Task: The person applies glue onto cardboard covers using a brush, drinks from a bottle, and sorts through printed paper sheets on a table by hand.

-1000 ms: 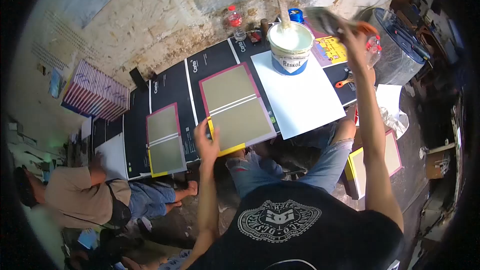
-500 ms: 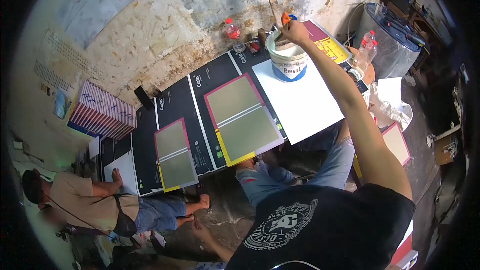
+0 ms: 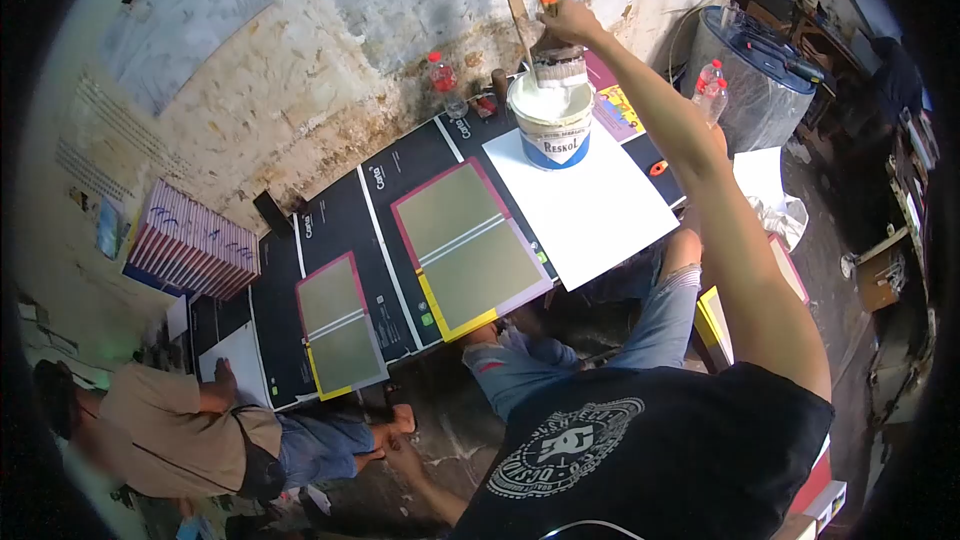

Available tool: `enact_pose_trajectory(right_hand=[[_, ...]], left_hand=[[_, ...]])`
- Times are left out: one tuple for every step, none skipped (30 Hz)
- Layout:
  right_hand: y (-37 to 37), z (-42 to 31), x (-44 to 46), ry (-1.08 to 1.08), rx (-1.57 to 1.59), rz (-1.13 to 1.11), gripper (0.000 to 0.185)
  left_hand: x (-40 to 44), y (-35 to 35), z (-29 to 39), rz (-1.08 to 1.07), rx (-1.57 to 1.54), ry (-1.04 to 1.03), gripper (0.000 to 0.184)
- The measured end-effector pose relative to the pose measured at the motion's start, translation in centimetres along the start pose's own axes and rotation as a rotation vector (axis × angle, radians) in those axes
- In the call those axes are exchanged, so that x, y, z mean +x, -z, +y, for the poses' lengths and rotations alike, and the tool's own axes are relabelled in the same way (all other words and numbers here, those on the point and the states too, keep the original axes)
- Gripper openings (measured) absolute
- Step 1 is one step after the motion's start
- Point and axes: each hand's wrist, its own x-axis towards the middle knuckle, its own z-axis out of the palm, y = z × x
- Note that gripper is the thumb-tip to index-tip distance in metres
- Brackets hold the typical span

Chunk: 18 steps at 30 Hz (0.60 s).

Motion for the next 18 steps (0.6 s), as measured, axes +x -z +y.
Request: enact_pose_trajectory(right_hand=[[-0.6, 0.2, 0.0, 0.021, -0.015, -0.038, 0.053], [-1.3, 0.3, 0.0, 0.042, -0.029, -0.076, 0.052], [-2.5, 0.5, 0.1, 0.065, -0.042, -0.114, 0.051], [-5.1, 1.8, 0.9, 0.107, -0.083, -0.108, 0.05], [-6.9, 2.9, 1.7, 0.15, -0.124, -0.101, 0.05], [-7.1, 2.6, 1.0, 0.107, -0.085, -0.127, 0.048], [-7.5, 2.3, 0.4, 0.064, -0.045, -0.153, 0.047], [-7.4, 2.0, 0.6, 0.09, -0.1, -0.221, 0.045], [-7.6, 2.0, 1.2, 0.116, -0.157, -0.286, 0.043], [-7.5, 1.8, 1.6, 0.141, -0.215, -0.353, 0.042], [-7.4, 1.6, 2.0, 0.139, -0.232, -0.347, 0.042], [-7.0, 1.3, 2.3, 0.136, -0.25, -0.341, 0.041], [-6.3, 0.9, 2.5, 0.132, -0.269, -0.337, 0.041], [-3.8, -1.1, 1.0, 0.109, -0.237, -0.357, 0.038], [-3.2, -2.0, 1.3, 0.103, -0.227, -0.373, 0.036], [-2.9, -2.6, 1.7, 0.097, -0.217, -0.389, 0.035], [-2.5, -3.3, 1.9, 0.091, -0.209, -0.409, 0.034], [-1.7, -4.6, 1.1, 0.068, -0.167, -0.417, 0.033]], left_hand=[[-0.4, 0.0, 1.1, -0.004, 0.054, 0.023, 0.043], [-0.3, -0.2, 0.9, -0.039, 0.042, 0.056, 0.043], [0.0, -0.6, 0.1, -0.073, 0.029, 0.089, 0.043], [0.1, -0.9, -0.5, -0.105, 0.018, 0.122, 0.043], [0.1, -1.2, -1.6, -0.085, -0.04, 0.053, 0.044], [-0.2, -1.6, -3.0, -0.064, -0.098, -0.017, 0.044], [-0.6, -1.8, -3.0, -0.042, -0.154, -0.088, 0.044], [-1.1, -1.6, -3.1, -0.051, -0.131, -0.077, 0.046], [-2.3, -0.7, -0.9, -0.06, -0.108, -0.066, 0.048], [-3.0, -0.1, 0.6, -0.07, -0.085, -0.054, 0.05], [-3.2, -0.1, 1.1, -0.051, -0.086, -0.009, 0.049], [-3.1, -0.1, 1.5, -0.033, -0.088, 0.036, 0.048], [-3.0, -0.1, 2.0, -0.017, -0.09, 0.083, 0.048], [-2.8, 0.0, 3.5, 0.013, -0.139, 0.021, 0.046], [-2.6, -0.1, 5.9, 0.043, -0.19, -0.039, 0.044], [-2.1, -0.7, 8.3, 0.072, -0.24, -0.098, 0.043], [-1.3, -1.5, 10.3, 0.057, -0.383, -0.153, 0.041], [-0.3, -2.4, 12.2, 0.043, -0.524, -0.202, 0.039]])
